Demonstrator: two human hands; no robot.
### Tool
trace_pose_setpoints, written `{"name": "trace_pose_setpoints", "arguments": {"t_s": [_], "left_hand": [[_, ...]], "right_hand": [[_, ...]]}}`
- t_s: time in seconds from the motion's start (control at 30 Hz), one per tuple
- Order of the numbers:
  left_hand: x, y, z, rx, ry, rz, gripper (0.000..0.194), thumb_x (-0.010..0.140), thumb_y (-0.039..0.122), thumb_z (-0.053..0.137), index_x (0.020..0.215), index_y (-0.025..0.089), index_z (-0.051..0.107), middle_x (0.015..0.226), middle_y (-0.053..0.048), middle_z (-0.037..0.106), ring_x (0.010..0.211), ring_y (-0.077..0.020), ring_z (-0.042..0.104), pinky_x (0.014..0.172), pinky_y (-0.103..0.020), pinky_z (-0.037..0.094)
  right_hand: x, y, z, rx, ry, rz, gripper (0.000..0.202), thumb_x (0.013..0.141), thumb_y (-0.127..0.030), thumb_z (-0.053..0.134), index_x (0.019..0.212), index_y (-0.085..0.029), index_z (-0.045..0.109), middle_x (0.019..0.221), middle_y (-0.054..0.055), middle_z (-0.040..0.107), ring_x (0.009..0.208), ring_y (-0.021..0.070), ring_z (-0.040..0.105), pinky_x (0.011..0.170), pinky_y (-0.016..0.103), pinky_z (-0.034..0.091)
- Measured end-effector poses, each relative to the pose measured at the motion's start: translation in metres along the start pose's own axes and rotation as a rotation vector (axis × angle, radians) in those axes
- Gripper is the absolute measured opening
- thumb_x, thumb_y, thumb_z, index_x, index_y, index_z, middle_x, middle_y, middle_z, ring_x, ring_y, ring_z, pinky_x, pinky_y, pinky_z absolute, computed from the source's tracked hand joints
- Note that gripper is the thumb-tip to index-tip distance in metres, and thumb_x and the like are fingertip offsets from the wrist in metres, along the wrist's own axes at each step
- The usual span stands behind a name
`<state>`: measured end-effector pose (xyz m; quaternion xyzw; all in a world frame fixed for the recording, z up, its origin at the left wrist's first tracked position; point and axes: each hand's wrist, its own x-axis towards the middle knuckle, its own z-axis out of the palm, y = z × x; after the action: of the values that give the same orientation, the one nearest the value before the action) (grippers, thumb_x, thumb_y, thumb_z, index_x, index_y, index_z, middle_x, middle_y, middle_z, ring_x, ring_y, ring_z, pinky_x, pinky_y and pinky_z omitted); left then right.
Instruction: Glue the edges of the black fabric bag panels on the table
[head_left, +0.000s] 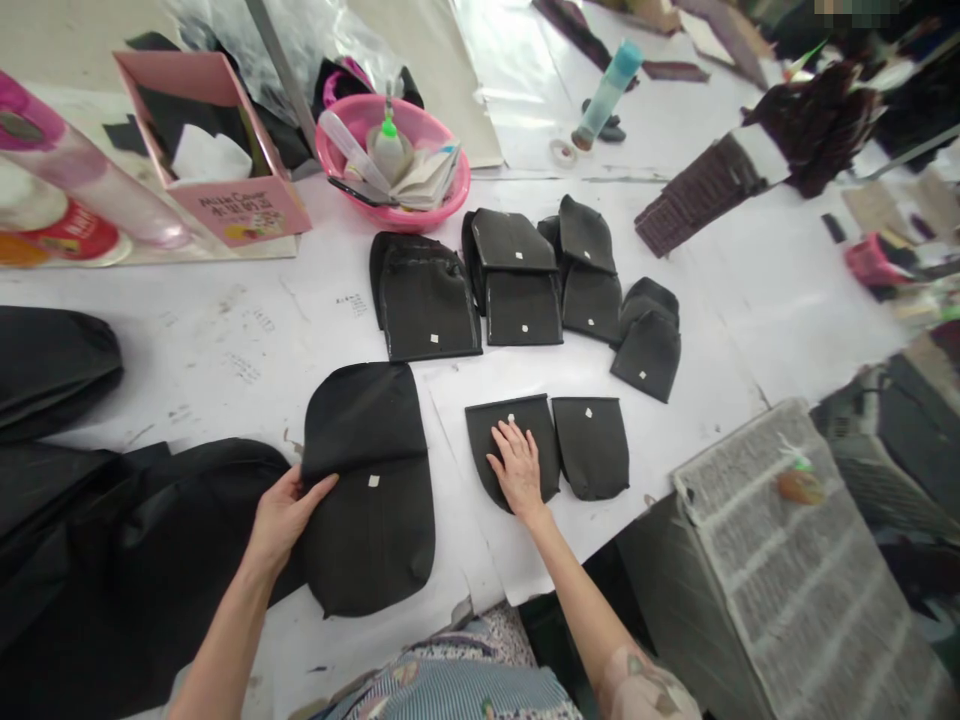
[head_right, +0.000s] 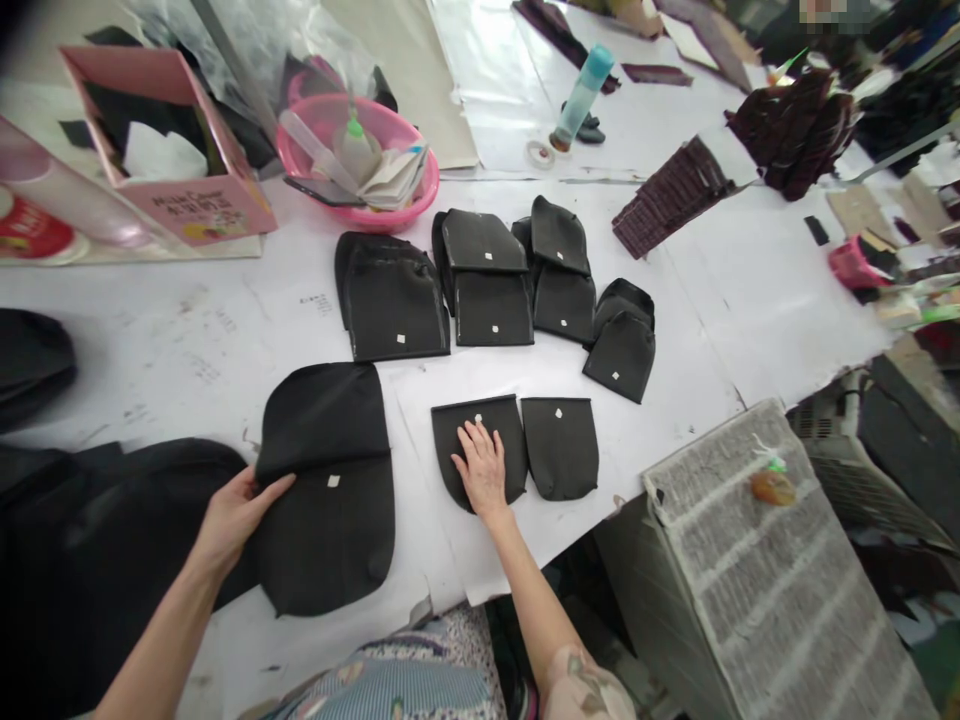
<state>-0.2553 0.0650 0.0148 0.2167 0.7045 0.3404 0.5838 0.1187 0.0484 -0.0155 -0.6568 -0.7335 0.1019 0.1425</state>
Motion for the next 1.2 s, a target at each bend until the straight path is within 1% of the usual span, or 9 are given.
{"name": "trace_pose_setpoints", "arguments": {"t_s": [0.2, 0.37, 0.47, 0.53, 0.63, 0.77, 0.93, 1.03, 1.2], "left_hand": [[-0.014, 0.016, 0.009, -0.131, -0.03, -0.033, 0.06, 0.057, 0.049, 0.094, 0.1, 0.013, 0.071, 0.081, -0.003, 0.076, 0.068, -0.0154, 0.069, 0.064, -0.023, 0.058], [-0.043, 0.04, 0.035, -0.181, -0.151, -0.041, 0.054, 0.066, 0.051, 0.09, 0.1, 0.014, 0.07, 0.076, -0.003, 0.075, 0.06, -0.0153, 0.067, 0.059, -0.024, 0.056], [-0.062, 0.053, 0.058, -0.17, -0.236, 0.009, 0.049, 0.071, 0.051, 0.087, 0.099, 0.015, 0.068, 0.078, -0.003, 0.074, 0.064, -0.0149, 0.068, 0.062, -0.023, 0.056], [-0.072, 0.059, 0.069, -0.155, -0.281, 0.026, 0.047, 0.072, 0.052, 0.086, 0.095, 0.016, 0.066, 0.078, -0.002, 0.073, 0.065, -0.0137, 0.067, 0.061, -0.021, 0.055], [-0.082, 0.061, 0.077, -0.15, -0.306, 0.007, 0.049, 0.075, 0.057, 0.082, 0.095, 0.018, 0.058, 0.071, 0.002, 0.069, 0.055, -0.0113, 0.062, 0.051, -0.019, 0.049], [-0.088, 0.058, 0.074, -0.168, -0.221, 0.059, 0.053, 0.08, 0.059, 0.078, 0.105, 0.021, 0.052, 0.055, 0.009, 0.055, 0.042, -0.0071, 0.047, 0.043, -0.015, 0.033], [-0.092, 0.04, 0.058, -0.234, -0.291, 0.214, 0.078, 0.072, 0.071, 0.079, 0.125, 0.018, 0.055, 0.081, -0.002, 0.068, 0.068, -0.0142, 0.064, 0.061, -0.022, 0.047], [-0.089, 0.016, 0.04, -0.059, -0.077, 0.229, 0.068, 0.086, 0.08, 0.053, 0.109, 0.016, 0.063, 0.08, -0.006, 0.068, 0.07, -0.0172, 0.065, 0.065, -0.028, 0.05], [-0.084, -0.021, -0.001, 0.525, 0.326, 0.33, 0.036, 0.079, 0.041, 0.081, 0.104, 0.021, 0.065, 0.097, -0.006, 0.064, 0.095, -0.0234, 0.063, 0.083, -0.035, 0.053]], "right_hand": [[0.005, 0.033, -0.02, 0.083, 0.095, -0.014, 0.037, 0.105, -0.03, 0.049, 0.137, -0.018, 0.06, 0.139, 0.016, 0.063, 0.137, 0.0301, 0.053, 0.115, 0.059, 0.038], [0.009, -0.016, -0.05, 0.224, 0.195, -0.065, 0.038, 0.102, -0.024, 0.055, 0.139, -0.016, 0.057, 0.135, 0.019, 0.063, 0.141, 0.0315, 0.048, 0.112, 0.058, 0.043], [0.015, -0.071, -0.063, 0.381, 0.055, -0.352, 0.034, 0.1, -0.019, 0.059, 0.132, -0.028, 0.063, 0.122, 0.006, 0.072, 0.126, 0.0203, 0.063, 0.107, 0.038, 0.053], [0.022, -0.098, -0.064, 0.449, -0.024, -0.503, 0.033, 0.099, -0.019, 0.062, 0.131, -0.027, 0.065, 0.125, 0.006, 0.072, 0.128, 0.0218, 0.062, 0.11, 0.04, 0.051], [0.031, -0.111, -0.059, 0.593, -0.104, -0.422, 0.029, 0.099, -0.027, 0.064, 0.127, -0.02, 0.066, 0.124, 0.011, 0.072, 0.125, 0.0262, 0.063, 0.108, 0.045, 0.051], [0.036, -0.102, -0.068, 0.725, -0.258, -0.332, 0.023, 0.105, -0.028, 0.051, 0.116, -0.021, 0.069, 0.1, 0.006, 0.076, 0.091, 0.0189, 0.073, 0.082, 0.031, 0.059], [0.057, -0.086, -0.106, 0.852, -0.571, -0.145, 0.021, 0.101, -0.035, 0.055, 0.098, -0.023, 0.071, 0.089, 0.002, 0.075, 0.079, 0.0176, 0.071, 0.071, 0.024, 0.057], [0.085, -0.068, -0.1, 0.83, -0.716, -0.098, 0.029, 0.1, -0.043, 0.052, 0.097, -0.02, 0.07, 0.087, 0.004, 0.073, 0.078, 0.0192, 0.069, 0.069, 0.026, 0.056], [0.122, -0.044, -0.043, 0.504, -0.601, -0.152, 0.021, 0.095, -0.033, 0.05, 0.088, -0.02, 0.066, 0.08, 0.005, 0.071, 0.073, 0.0209, 0.066, 0.07, 0.031, 0.053]]}}
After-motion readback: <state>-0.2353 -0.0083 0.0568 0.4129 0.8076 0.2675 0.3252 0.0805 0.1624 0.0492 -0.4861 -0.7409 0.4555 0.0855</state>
